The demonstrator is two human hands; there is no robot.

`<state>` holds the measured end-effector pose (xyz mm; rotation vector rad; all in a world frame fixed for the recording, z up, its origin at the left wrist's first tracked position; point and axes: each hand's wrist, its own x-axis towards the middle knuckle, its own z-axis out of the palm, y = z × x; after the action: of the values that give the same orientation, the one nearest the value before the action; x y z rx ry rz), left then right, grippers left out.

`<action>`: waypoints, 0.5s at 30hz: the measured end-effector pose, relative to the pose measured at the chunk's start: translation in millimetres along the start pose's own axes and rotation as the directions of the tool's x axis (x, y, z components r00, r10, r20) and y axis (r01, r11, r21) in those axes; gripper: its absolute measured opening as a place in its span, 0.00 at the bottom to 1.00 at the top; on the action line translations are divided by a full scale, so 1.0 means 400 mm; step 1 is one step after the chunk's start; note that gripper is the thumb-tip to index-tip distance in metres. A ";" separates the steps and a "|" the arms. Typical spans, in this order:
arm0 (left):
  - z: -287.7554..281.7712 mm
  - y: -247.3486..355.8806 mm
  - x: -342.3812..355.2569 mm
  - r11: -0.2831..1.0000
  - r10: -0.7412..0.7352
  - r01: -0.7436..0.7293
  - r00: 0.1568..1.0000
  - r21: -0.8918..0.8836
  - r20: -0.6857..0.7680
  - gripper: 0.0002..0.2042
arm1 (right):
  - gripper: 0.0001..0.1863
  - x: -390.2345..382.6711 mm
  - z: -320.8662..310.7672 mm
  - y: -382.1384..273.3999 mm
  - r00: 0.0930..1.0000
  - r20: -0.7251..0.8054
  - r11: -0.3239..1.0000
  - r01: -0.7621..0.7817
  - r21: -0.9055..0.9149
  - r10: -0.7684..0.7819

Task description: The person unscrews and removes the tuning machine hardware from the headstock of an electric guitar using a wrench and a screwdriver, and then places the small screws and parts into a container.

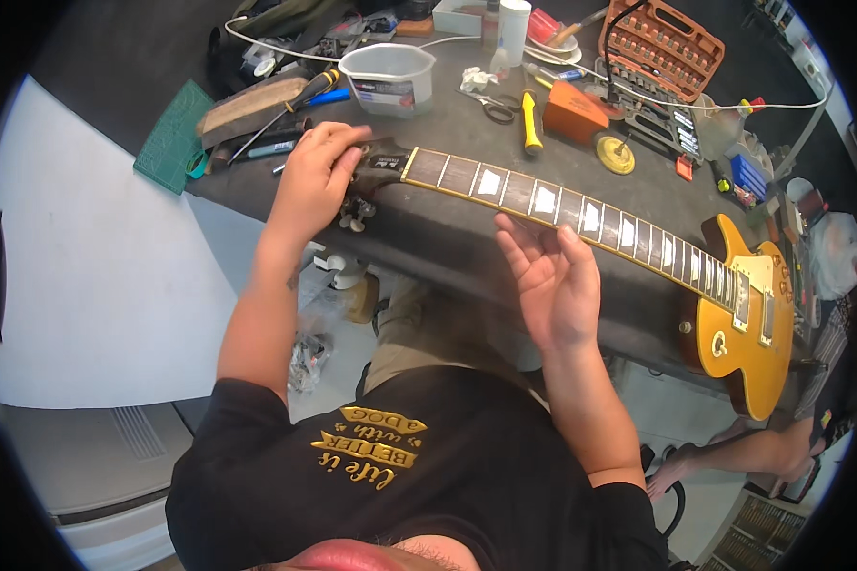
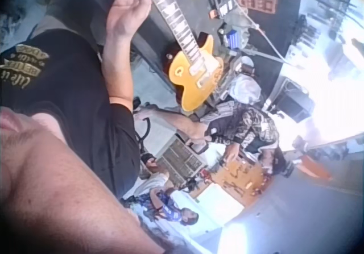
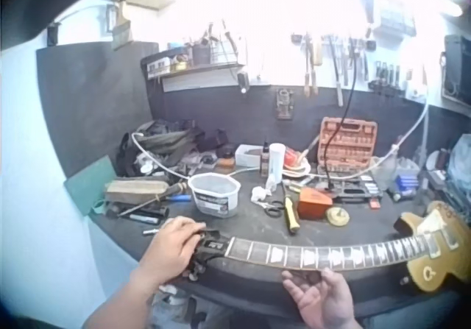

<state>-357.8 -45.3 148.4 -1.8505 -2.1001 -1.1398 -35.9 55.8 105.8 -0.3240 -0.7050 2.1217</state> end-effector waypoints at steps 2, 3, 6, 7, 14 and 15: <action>-0.014 -0.024 0.039 1.000 0.017 -0.018 0.998 0.020 0.061 0.11 | 0.25 0.002 0.002 0.003 1.000 -0.008 1.000 -0.002 0.005 0.002; -0.024 -0.032 0.058 0.999 -0.043 0.042 0.989 0.015 0.144 0.10 | 0.24 0.003 0.006 0.002 1.000 -0.016 1.000 -0.014 0.007 0.014; -0.035 -0.071 0.099 0.955 -0.217 0.272 0.916 -0.122 0.338 0.08 | 0.23 0.002 0.015 0.005 1.000 -0.005 1.000 -0.004 0.006 0.004; -0.031 -0.104 0.119 0.943 -0.175 0.255 0.927 -0.216 0.331 0.06 | 0.23 0.003 0.013 0.006 1.000 -0.020 1.000 -0.001 -0.003 0.001; -0.037 -0.156 0.350 0.999 -0.031 0.032 0.995 0.003 -0.093 0.11 | 0.23 0.000 0.020 0.009 1.000 -0.003 1.000 0.014 -0.024 -0.015; -0.056 -0.155 0.346 0.996 -0.078 0.083 0.984 0.025 -0.162 0.12 | 0.22 -0.001 0.025 0.007 1.000 0.006 0.999 0.022 -0.024 -0.021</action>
<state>-455.6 54.3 211.4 -1.6143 -2.1066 -1.2212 -42.2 50.5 112.0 -0.3218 -0.7348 2.0961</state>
